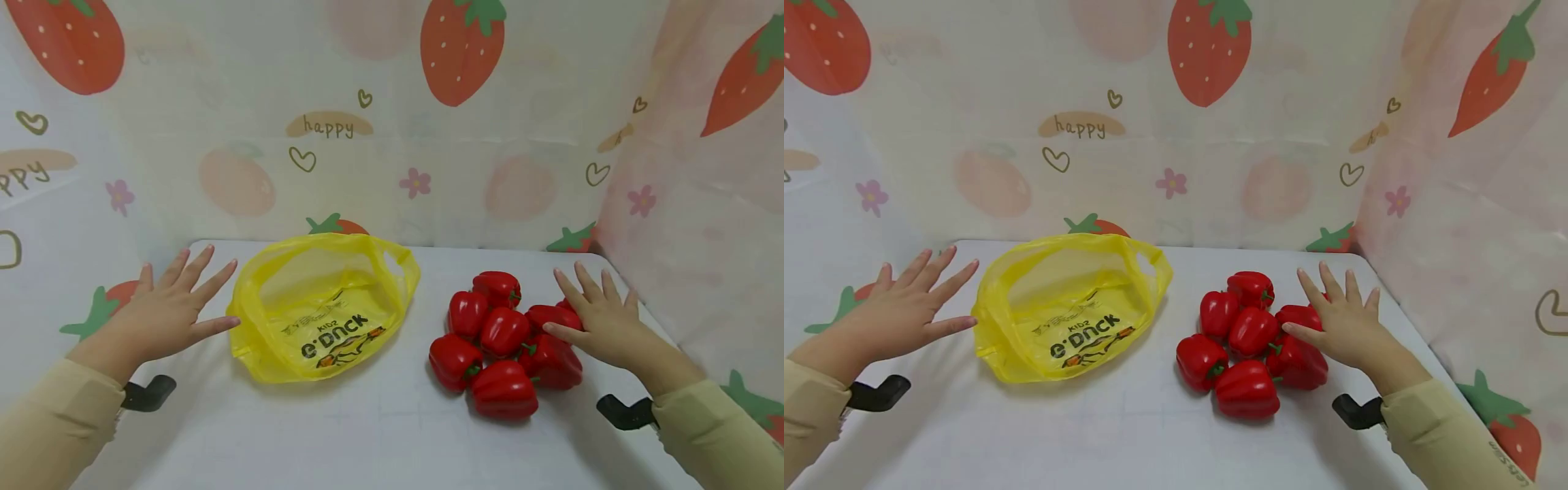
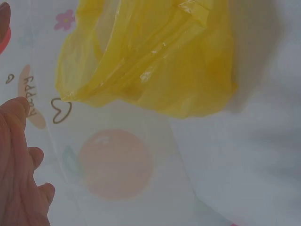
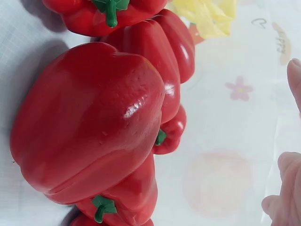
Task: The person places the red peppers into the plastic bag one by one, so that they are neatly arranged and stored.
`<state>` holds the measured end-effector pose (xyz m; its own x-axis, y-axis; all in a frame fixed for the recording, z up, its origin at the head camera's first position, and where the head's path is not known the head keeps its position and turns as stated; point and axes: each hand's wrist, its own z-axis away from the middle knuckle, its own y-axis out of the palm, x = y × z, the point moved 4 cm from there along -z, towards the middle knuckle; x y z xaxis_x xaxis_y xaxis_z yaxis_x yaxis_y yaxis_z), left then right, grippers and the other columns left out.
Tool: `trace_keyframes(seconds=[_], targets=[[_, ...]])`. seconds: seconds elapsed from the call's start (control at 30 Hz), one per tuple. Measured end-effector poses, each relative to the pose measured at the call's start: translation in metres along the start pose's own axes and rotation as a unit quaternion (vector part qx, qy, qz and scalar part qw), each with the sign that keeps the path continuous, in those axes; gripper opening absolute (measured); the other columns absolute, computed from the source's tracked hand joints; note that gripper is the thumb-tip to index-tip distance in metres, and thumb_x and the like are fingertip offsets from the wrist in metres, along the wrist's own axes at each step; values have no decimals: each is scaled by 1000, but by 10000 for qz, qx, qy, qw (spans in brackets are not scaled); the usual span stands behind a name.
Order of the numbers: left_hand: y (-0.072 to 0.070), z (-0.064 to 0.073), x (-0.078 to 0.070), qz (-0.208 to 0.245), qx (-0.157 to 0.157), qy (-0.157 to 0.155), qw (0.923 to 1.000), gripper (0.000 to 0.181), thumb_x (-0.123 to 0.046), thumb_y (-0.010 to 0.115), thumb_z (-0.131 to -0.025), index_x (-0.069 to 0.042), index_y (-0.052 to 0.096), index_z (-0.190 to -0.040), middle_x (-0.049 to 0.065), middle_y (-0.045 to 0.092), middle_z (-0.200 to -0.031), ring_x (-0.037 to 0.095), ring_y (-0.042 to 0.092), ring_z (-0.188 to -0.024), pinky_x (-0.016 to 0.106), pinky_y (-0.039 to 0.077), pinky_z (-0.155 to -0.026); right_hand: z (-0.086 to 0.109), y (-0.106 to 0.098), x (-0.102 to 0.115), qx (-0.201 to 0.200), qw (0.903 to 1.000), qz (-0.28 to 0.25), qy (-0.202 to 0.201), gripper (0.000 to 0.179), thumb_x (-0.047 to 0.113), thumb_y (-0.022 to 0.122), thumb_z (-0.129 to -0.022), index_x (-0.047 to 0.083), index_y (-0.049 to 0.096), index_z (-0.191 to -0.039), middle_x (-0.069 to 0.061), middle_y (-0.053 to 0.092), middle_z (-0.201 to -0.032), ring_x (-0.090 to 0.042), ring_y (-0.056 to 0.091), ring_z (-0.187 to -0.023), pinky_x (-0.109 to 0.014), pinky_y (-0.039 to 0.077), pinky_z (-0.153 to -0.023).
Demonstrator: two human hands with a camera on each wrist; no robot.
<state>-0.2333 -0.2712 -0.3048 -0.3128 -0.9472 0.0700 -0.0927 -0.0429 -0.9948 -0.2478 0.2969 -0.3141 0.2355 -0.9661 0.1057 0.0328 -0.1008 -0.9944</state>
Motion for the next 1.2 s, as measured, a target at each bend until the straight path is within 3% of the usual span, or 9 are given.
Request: trace_keyframes(seconds=[0.73,0.97,1.2], targets=[[4,-1,0,60,4,-63,10000,92,-70,40,-81,-23,-5,-147,13,-12,-152,38,-19,-134,69,-18,-92,-3,-3,4,-13,10000,22,-94,96,67,47,-80,21,-4,-147,-23,-9,-149,-53,-15,-129,-76,-13,-88],[6,-5,4,365,-85,-164,9992,91,-66,42,-84,-22,-7,-146,13,-11,-152,41,-12,-135,68,-16,-94,-7,-4,5,9,10000,77,-41,96,66,48,-79,21,-3,-147,-23,-8,-149,-53,-14,-129,-76,-12,-88],[10,-11,8,1112,-206,-142,9935,91,-58,46,-87,-15,-7,-146,20,-1,-151,44,-3,-135,69,2,-99,-9,-3,7,37,10000,36,-35,96,62,52,-80,21,-3,-147,-22,-10,-149,-53,-14,-129,-77,-11,-88]])
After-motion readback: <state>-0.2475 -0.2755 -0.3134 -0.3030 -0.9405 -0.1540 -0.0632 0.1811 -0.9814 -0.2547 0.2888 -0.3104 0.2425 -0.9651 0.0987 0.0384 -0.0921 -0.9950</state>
